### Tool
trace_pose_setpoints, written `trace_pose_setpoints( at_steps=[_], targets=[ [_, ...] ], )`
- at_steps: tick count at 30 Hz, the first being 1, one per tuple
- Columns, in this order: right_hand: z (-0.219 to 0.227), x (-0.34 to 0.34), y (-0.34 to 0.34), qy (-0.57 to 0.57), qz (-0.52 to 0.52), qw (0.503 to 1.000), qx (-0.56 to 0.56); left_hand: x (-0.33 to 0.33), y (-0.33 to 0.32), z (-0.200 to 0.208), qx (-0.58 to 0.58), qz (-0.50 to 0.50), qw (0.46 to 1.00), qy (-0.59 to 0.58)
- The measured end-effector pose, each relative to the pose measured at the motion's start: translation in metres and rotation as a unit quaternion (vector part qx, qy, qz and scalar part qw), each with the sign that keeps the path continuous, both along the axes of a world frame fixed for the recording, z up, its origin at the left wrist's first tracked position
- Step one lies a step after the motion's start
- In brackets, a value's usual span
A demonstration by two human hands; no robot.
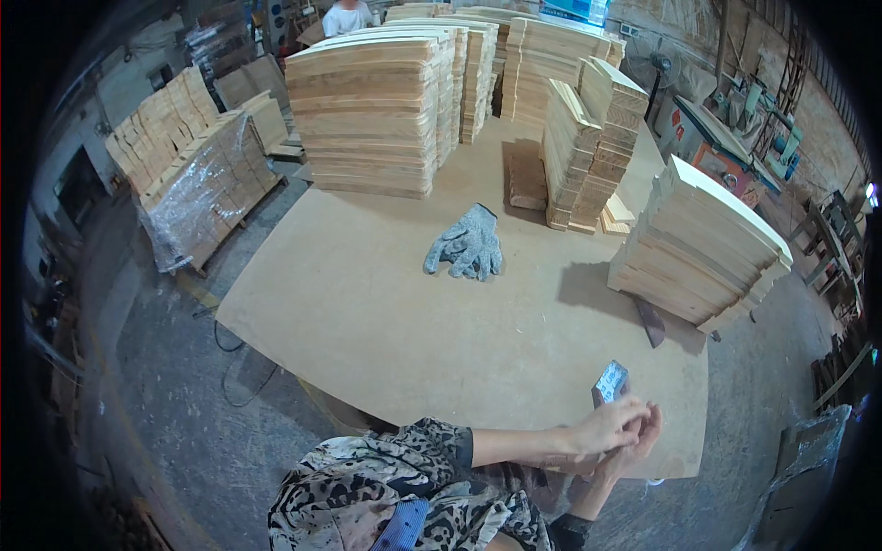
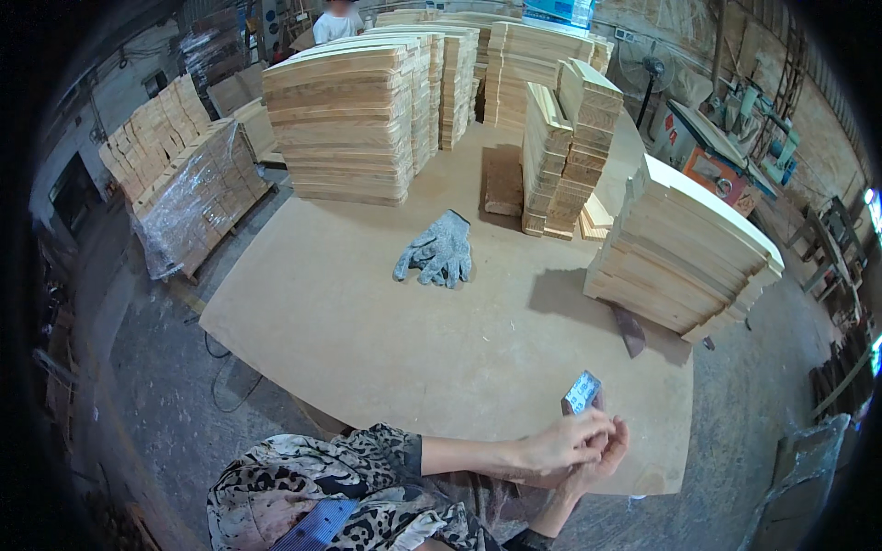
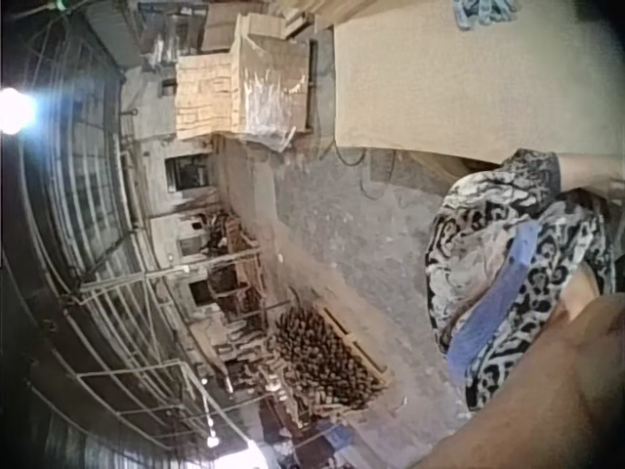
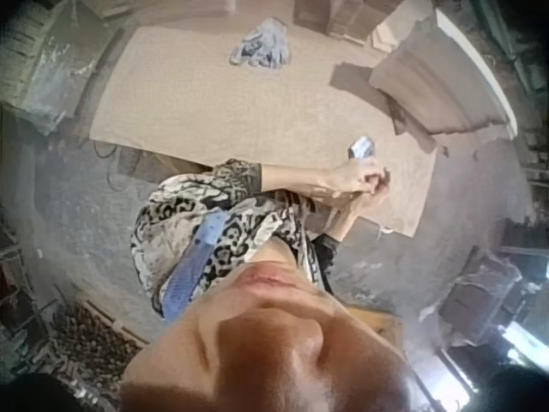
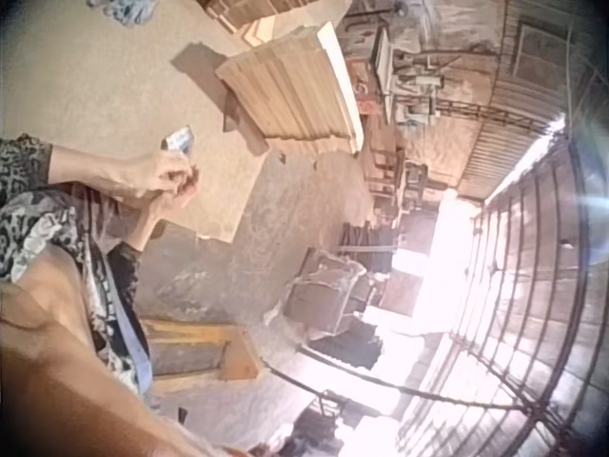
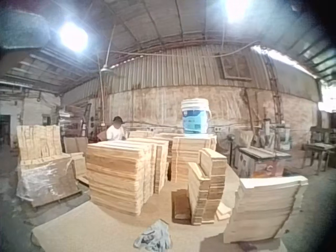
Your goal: Manually sanding a curved wooden component with a piece of sandpaper at a workbench.
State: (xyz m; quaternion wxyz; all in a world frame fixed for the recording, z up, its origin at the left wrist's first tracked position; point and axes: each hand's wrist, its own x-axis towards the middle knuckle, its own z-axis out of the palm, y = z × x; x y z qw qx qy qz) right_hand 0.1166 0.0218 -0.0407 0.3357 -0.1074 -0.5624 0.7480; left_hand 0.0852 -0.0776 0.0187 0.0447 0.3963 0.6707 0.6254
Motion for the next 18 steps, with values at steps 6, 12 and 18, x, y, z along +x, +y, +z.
trace_pose_setpoints(
  at_steps=[6, 12, 18],
  targets=[
    [0.078, -0.032, -0.054, -0.049, -0.005, 0.998, 0.027, -0.007, -0.021, 0.036, 0.218, 0.034, 0.892, -0.396],
    [0.072, -0.038, -0.048, 0.016, 0.086, 0.989, -0.115, -0.005, -0.028, 0.044, 0.154, 0.074, 0.926, -0.338],
    [0.066, -0.018, -0.055, 0.016, 0.124, 0.982, -0.142, 0.019, -0.03, 0.039, 0.169, 0.101, 0.924, -0.329]
  ],
)
